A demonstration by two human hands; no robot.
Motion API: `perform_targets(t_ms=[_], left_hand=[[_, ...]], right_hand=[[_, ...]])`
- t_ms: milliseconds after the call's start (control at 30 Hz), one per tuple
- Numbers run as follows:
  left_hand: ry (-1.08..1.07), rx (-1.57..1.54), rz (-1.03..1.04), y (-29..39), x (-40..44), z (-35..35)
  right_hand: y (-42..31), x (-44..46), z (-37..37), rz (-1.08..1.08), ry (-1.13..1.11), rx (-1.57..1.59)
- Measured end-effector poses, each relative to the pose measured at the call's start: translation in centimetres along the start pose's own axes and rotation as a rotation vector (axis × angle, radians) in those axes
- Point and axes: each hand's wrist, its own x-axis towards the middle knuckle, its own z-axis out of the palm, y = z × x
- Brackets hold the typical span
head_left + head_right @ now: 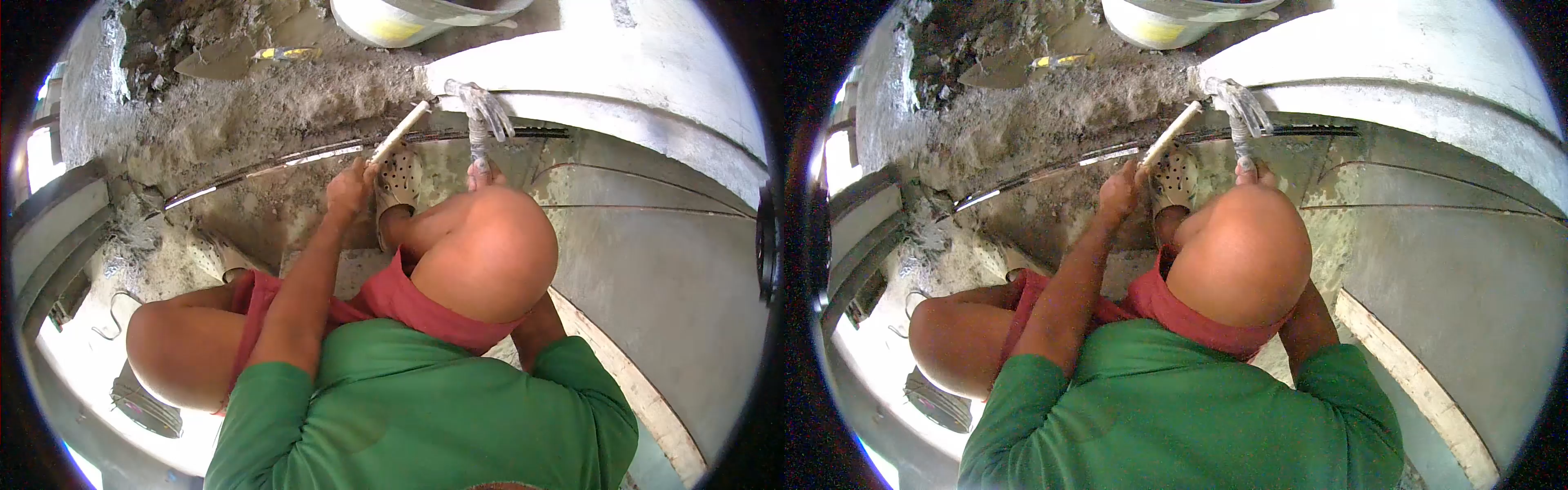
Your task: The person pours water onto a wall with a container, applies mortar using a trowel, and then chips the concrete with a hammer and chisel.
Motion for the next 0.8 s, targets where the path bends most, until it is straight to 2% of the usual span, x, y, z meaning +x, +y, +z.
perform_targets(t_ms=[100, 167, 200, 267, 333, 433, 533, 567, 600, 733, 800], left_hand=[[0.102, -0.02, 0.03, -0.9, 0.5, 1.1], [0.236, -0.072, 0.177, -1.0, 1.0, 1.5], [0.233, -0.073, 0.173, -0.8, 1.1, 1.3], [0.069, -0.049, 0.015, -0.2, 1.4, 1.0], [0.113, -0.052, 0.033, -0.4, 1.6, 1.8], [0.144, -0.047, 0.02, 0.2, 1.2, 2.1], [0.111, -0.038, -0.026, 0.9, 0.8, 2.1], [0.098, -0.034, -0.044, 1.2, 0.8, 2.1], [0.101, -0.032, -0.036, 1.4, 1.0, 1.9], [0.031, -0.051, -0.092, 1.4, 0.8, 1.7], [0.026, -0.06, -0.085, 1.5, 1.0, 1.5]], right_hand=[[-0.8, -0.4, 0.1, 0.035, -0.003, -0.007], [-0.5, -0.3, 0.0, 0.026, 0.007, -0.006], [-0.3, -0.4, -0.1, 0.016, 0.024, 0.0], [-0.5, -0.5, 0.2, -0.014, 0.044, -0.039], [-0.6, -0.3, 0.6, -0.047, 0.062, -0.078], [2.3, 0.9, 0.9, -0.272, 0.112, -0.121], [9.2, 5.3, 1.1, -0.359, 0.307, -0.429], [8.8, 5.9, 1.8, -0.375, 0.366, -0.539], [7.9, 6.4, 1.4, -0.038, 0.174, -0.56], [6.1, 5.8, 0.7, -0.131, 0.083, -0.32], [6.8, 5.3, 0.4, -0.291, 0.233, -0.244]])
